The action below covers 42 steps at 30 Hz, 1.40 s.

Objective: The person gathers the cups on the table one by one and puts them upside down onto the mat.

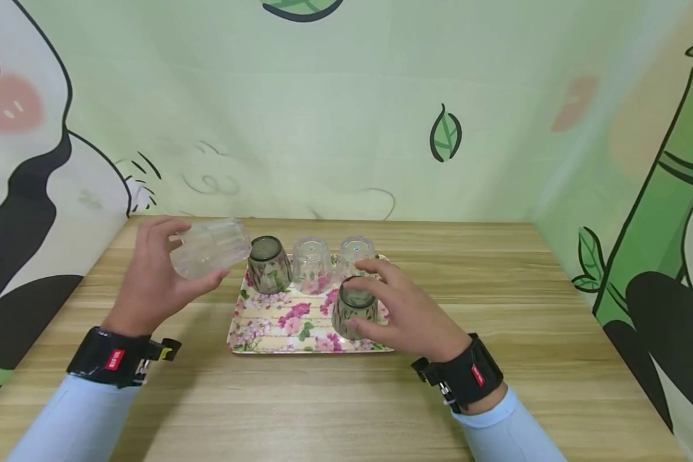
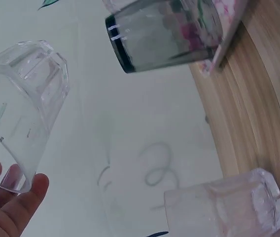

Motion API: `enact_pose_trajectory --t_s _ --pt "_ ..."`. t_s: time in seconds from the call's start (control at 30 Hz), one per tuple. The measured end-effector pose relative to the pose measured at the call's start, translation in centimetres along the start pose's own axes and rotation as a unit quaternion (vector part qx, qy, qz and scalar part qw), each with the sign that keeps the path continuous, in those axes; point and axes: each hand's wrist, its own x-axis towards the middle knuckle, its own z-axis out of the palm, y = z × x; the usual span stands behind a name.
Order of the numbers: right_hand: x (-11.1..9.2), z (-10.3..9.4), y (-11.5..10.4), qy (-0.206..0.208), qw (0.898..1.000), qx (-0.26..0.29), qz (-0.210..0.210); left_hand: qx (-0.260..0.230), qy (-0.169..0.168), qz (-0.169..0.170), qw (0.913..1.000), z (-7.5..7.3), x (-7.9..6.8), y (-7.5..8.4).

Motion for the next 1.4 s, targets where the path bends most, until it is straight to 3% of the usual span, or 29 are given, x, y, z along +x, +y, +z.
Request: enact_pose_trajectory --t_s 0.43,0.67,1.0,1.23,1.4 --pt "0.1 -0.1 -0.1 0.005 1.0 -0.004 -0.004 -0.075 0.028 0.046 0.9957 -0.5 0.1 2.9" --pt "0.1 -0.1 -0.1 0.009 1.0 -0.007 -0.008 -0.099 0.025 0.071 0.9922 -0.5 0.0 4.5" --pt "0.0 -0.2 -0.1 0.014 1.0 -0.008 -0.017 -0.157 0.014 0.115 0.9808 0.0 -0.5 6.9" --pt "0.2 -0.3 -0.3 0.017 0.999 -0.008 -0.028 -0.193 0.004 0.153 0.9693 0.5 -0.7 7.6" --pt "0.2 -0.4 -0.5 0.023 0.999 -0.011 -0.043 -0.194 0.005 0.167 0.9666 1.0 -1.0 7.9"
